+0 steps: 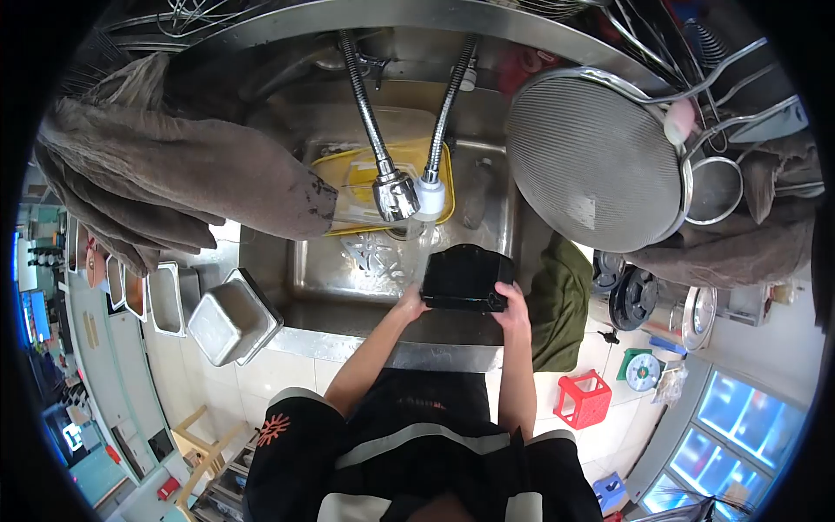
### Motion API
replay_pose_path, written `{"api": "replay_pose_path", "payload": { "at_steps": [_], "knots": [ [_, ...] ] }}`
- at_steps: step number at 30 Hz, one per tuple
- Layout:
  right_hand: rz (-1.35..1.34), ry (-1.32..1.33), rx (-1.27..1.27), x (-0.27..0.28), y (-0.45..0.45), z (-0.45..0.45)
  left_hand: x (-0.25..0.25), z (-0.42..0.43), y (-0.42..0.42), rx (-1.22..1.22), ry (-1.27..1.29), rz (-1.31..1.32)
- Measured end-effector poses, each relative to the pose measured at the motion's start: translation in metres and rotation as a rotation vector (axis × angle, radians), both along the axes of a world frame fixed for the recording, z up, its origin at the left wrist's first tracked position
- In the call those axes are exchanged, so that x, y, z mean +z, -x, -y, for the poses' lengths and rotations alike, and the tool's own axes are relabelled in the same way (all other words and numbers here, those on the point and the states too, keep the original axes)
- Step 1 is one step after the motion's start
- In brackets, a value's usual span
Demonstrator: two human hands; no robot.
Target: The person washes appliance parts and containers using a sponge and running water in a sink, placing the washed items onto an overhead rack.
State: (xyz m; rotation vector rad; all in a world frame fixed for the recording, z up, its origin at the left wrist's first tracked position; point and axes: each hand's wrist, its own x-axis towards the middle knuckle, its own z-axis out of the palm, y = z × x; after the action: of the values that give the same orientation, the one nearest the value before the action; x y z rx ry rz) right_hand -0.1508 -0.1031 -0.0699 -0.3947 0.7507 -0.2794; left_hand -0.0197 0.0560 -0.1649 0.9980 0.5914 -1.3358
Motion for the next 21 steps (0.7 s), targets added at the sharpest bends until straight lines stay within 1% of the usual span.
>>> {"api": "replay_pose_path", "payload": {
  "at_steps": [2, 3, 6, 7, 8, 9, 10, 12, 13, 14, 16, 17, 18, 19, 20, 21],
  "knots": [
    [-0.029, 0.255, 0.125, 0.031, -0.002, 0.010, 0.018, 0.009, 0.003, -0.397, -0.149, 0.208],
    [-0.127, 0.363, 0.141, 0.052, -0.007, 0.008, 0.032, 0.014, 0.002, -0.593, -0.221, 0.312],
    [-0.453, 1.221, 0.665, 0.061, -0.004, 0.001, 0.088, 0.041, -0.022, -0.549, -0.089, -0.058],
    [-0.572, 1.764, 0.853, 0.074, -0.011, -0.009, 0.097, 0.051, -0.030, -0.606, 0.006, -0.123],
    [-0.507, 1.954, 0.844, 0.066, -0.011, -0.021, 0.105, 0.061, -0.036, -0.664, 0.100, -0.188],
    [-0.441, 1.972, 0.841, 0.067, -0.011, -0.027, 0.109, 0.067, -0.037, -0.722, 0.195, -0.253],
    [-0.375, 1.990, 0.837, 0.071, -0.009, -0.029, 0.111, 0.069, -0.031, -0.700, 0.171, -0.111],
    [-0.349, 1.657, 0.706, 0.083, -0.011, -0.020, 0.115, 0.072, -0.020, -0.647, 0.125, 0.183],
    [-0.332, 1.490, 0.636, 0.086, -0.013, -0.014, 0.105, 0.072, -0.014, -0.463, 0.243, 0.211],
    [-0.283, 1.461, 0.421, 0.074, -0.013, -0.007, 0.096, 0.071, -0.009, -0.403, 0.272, 0.260],
    [-0.352, 1.178, 0.260, 0.066, -0.019, 0.003, 0.110, 0.073, -0.004, -0.285, 0.335, 0.352],
    [-0.485, 1.427, 0.206, 0.053, -0.025, 0.004, 0.117, 0.074, -0.003, -0.270, 0.412, 0.390],
    [-0.620, 1.676, 0.149, 0.036, -0.034, 0.002, 0.118, 0.076, -0.001, -0.294, 0.436, 0.531],
    [-0.746, 1.730, 0.178, 0.036, -0.049, -0.003, 0.117, 0.079, 0.001, -0.315, 0.458, 0.674],
    [-0.947, 1.684, 0.177, 0.037, -0.058, -0.015, 0.116, 0.080, 0.002, -0.335, 0.477, 0.815],
    [-0.727, 1.642, 0.138, 0.035, -0.063, -0.014, 0.130, 0.080, -0.001, -0.371, 0.456, 0.896]
  ]
}}
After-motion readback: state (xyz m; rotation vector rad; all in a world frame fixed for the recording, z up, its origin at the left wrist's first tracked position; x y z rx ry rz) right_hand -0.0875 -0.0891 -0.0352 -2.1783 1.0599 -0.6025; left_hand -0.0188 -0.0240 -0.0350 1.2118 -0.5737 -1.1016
